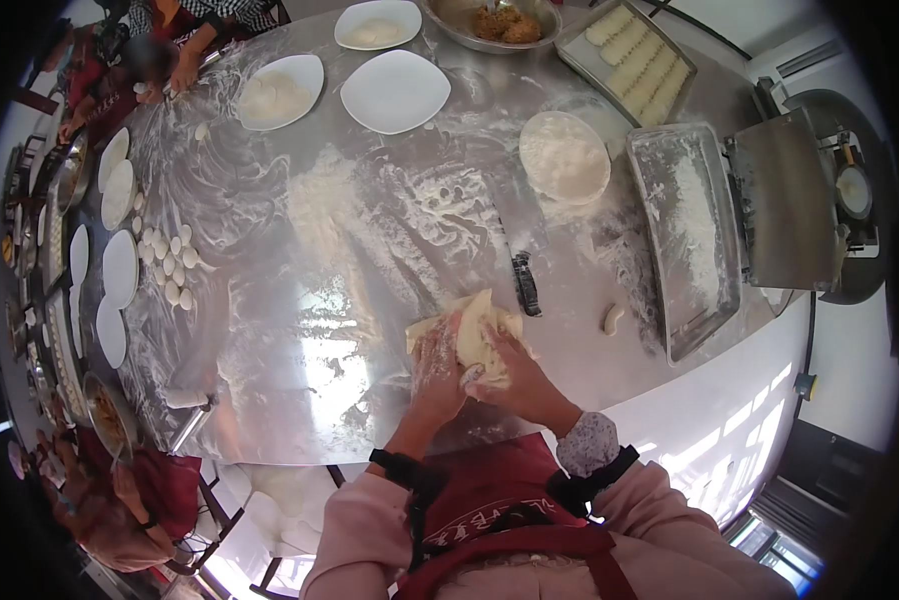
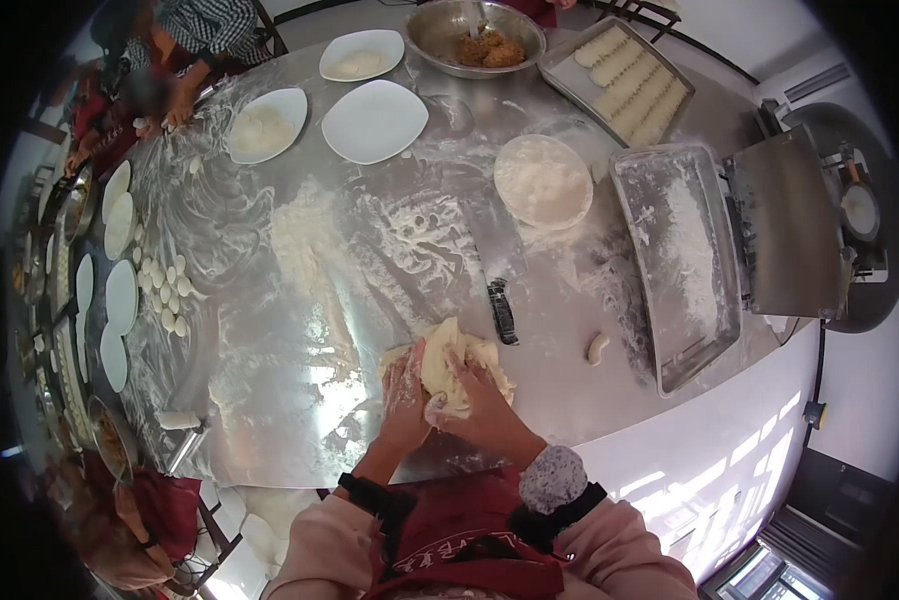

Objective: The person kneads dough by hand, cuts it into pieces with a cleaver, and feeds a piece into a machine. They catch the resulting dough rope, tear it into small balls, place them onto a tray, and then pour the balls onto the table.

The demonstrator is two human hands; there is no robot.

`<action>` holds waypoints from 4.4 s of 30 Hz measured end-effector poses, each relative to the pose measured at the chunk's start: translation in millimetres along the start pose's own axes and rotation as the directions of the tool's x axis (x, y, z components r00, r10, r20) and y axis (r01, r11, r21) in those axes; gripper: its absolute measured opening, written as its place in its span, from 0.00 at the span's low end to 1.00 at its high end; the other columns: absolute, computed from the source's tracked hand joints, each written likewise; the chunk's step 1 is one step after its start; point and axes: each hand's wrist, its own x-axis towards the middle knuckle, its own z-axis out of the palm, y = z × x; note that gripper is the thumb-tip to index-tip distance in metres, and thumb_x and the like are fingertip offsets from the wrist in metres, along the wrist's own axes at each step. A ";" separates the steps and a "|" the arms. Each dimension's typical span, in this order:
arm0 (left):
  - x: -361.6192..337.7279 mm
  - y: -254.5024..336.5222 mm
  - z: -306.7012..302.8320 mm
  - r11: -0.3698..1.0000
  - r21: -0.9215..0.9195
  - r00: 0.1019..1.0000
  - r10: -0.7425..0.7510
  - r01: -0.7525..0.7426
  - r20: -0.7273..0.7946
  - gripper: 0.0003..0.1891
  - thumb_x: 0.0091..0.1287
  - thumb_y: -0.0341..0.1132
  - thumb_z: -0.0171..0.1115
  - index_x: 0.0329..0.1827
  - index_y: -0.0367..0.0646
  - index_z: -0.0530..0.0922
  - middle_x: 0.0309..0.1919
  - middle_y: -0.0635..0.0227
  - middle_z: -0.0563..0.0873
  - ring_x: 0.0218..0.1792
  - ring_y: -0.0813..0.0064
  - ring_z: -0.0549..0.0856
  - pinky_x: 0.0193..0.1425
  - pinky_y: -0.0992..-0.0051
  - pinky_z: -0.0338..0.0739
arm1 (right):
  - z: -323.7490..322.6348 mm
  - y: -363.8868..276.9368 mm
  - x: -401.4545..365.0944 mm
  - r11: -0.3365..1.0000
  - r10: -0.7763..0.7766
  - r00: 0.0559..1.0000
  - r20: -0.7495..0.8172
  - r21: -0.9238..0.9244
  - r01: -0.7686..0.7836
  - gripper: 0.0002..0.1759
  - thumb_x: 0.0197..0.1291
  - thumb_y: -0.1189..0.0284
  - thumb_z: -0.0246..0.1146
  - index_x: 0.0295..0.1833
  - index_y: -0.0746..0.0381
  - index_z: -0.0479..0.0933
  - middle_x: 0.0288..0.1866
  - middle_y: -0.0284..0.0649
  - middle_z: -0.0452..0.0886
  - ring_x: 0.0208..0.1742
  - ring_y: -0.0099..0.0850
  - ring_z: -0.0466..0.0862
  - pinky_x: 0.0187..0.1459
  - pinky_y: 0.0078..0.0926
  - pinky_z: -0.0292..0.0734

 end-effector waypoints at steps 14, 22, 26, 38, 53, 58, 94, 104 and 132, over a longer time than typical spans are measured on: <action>10.3 -4.1 -3.9 0.981 0.185 0.998 0.060 -0.059 -0.001 0.36 0.67 0.42 0.58 0.75 0.40 0.56 0.69 0.50 0.67 0.67 0.46 0.66 0.73 0.52 0.53 | -131.8 -10.6 -55.7 0.988 0.081 0.812 -0.578 0.151 0.009 0.36 0.53 0.75 0.70 0.68 0.64 0.67 0.71 0.50 0.66 0.70 0.43 0.69 0.61 0.44 0.72; -24.6 9.8 -10.6 0.991 0.135 0.984 0.001 0.023 -0.176 0.34 0.68 0.40 0.56 0.75 0.40 0.56 0.69 0.53 0.68 0.67 0.52 0.67 0.73 0.56 0.53 | -118.6 232.7 -48.6 0.895 0.198 0.564 -0.802 -0.087 -0.437 0.31 0.46 0.67 0.75 0.56 0.66 0.73 0.49 0.53 0.79 0.48 0.45 0.81 0.45 0.36 0.79; -40.6 -1.1 -3.8 0.977 0.136 0.950 -0.116 0.161 -0.290 0.30 0.68 0.41 0.57 0.71 0.40 0.63 0.59 0.55 0.77 0.61 0.54 0.73 0.67 0.56 0.61 | -114.0 222.1 -17.8 0.905 0.042 0.582 -0.812 -0.216 -0.367 0.28 0.47 0.70 0.73 0.54 0.64 0.73 0.36 0.48 0.80 0.36 0.47 0.81 0.42 0.37 0.78; 8.9 52.4 -4.4 0.992 -0.063 0.891 -0.124 0.107 -0.438 0.24 0.73 0.41 0.50 0.69 0.39 0.67 0.60 0.53 0.77 0.62 0.54 0.73 0.69 0.57 0.61 | -12.3 26.9 -18.0 0.916 -0.325 0.940 -0.104 -0.282 0.285 0.30 0.58 0.68 0.57 0.68 0.61 0.65 0.71 0.55 0.63 0.74 0.50 0.60 0.70 0.48 0.57; 31.4 -26.7 22.1 0.938 0.280 0.910 -0.076 0.203 -0.408 0.21 0.71 0.41 0.45 0.63 0.45 0.75 0.53 0.59 0.80 0.59 0.56 0.74 0.68 0.53 0.56 | 21.3 42.3 71.4 0.738 -0.367 0.925 -0.100 -0.636 0.225 0.32 0.65 0.58 0.51 0.73 0.58 0.62 0.73 0.50 0.61 0.76 0.50 0.55 0.70 0.54 0.47; 72.0 -52.4 7.1 0.904 0.357 0.929 -0.101 0.235 -0.357 0.18 0.69 0.41 0.47 0.58 0.49 0.77 0.47 0.63 0.82 0.52 0.58 0.76 0.62 0.55 0.62 | 16.7 38.4 115.2 0.776 -0.276 0.944 -0.180 -0.622 0.108 0.28 0.63 0.60 0.54 0.68 0.56 0.68 0.67 0.47 0.67 0.70 0.49 0.62 0.65 0.54 0.54; 11.0 -4.5 26.8 0.872 0.490 1.000 -0.007 0.009 -0.006 0.47 0.43 0.47 0.73 0.72 0.51 0.65 0.63 0.59 0.70 0.62 0.50 0.68 0.67 0.49 0.58 | -7.3 74.4 55.4 0.769 -0.425 0.890 -0.167 -0.586 0.257 0.26 0.56 0.64 0.56 0.61 0.59 0.73 0.57 0.45 0.74 0.61 0.47 0.70 0.63 0.48 0.60; 74.2 -43.2 2.1 0.926 0.374 0.998 0.056 -0.051 -0.003 0.42 0.44 0.44 0.72 0.68 0.52 0.69 0.57 0.62 0.74 0.60 0.55 0.70 0.64 0.54 0.61 | -2.4 70.6 109.1 0.833 -0.235 0.905 -0.355 -0.553 -0.001 0.22 0.61 0.60 0.53 0.58 0.58 0.75 0.53 0.42 0.77 0.57 0.45 0.73 0.59 0.47 0.62; -64.3 -2.0 21.8 0.880 0.469 0.998 -0.062 0.068 -0.028 0.53 0.42 0.44 0.77 0.75 0.51 0.59 0.67 0.54 0.66 0.67 0.50 0.65 0.66 0.48 0.61 | 22.4 64.2 -5.0 0.635 -0.192 0.971 0.140 -0.737 0.231 0.49 0.41 0.62 0.74 0.73 0.39 0.62 0.71 0.49 0.61 0.71 0.55 0.60 0.59 0.68 0.61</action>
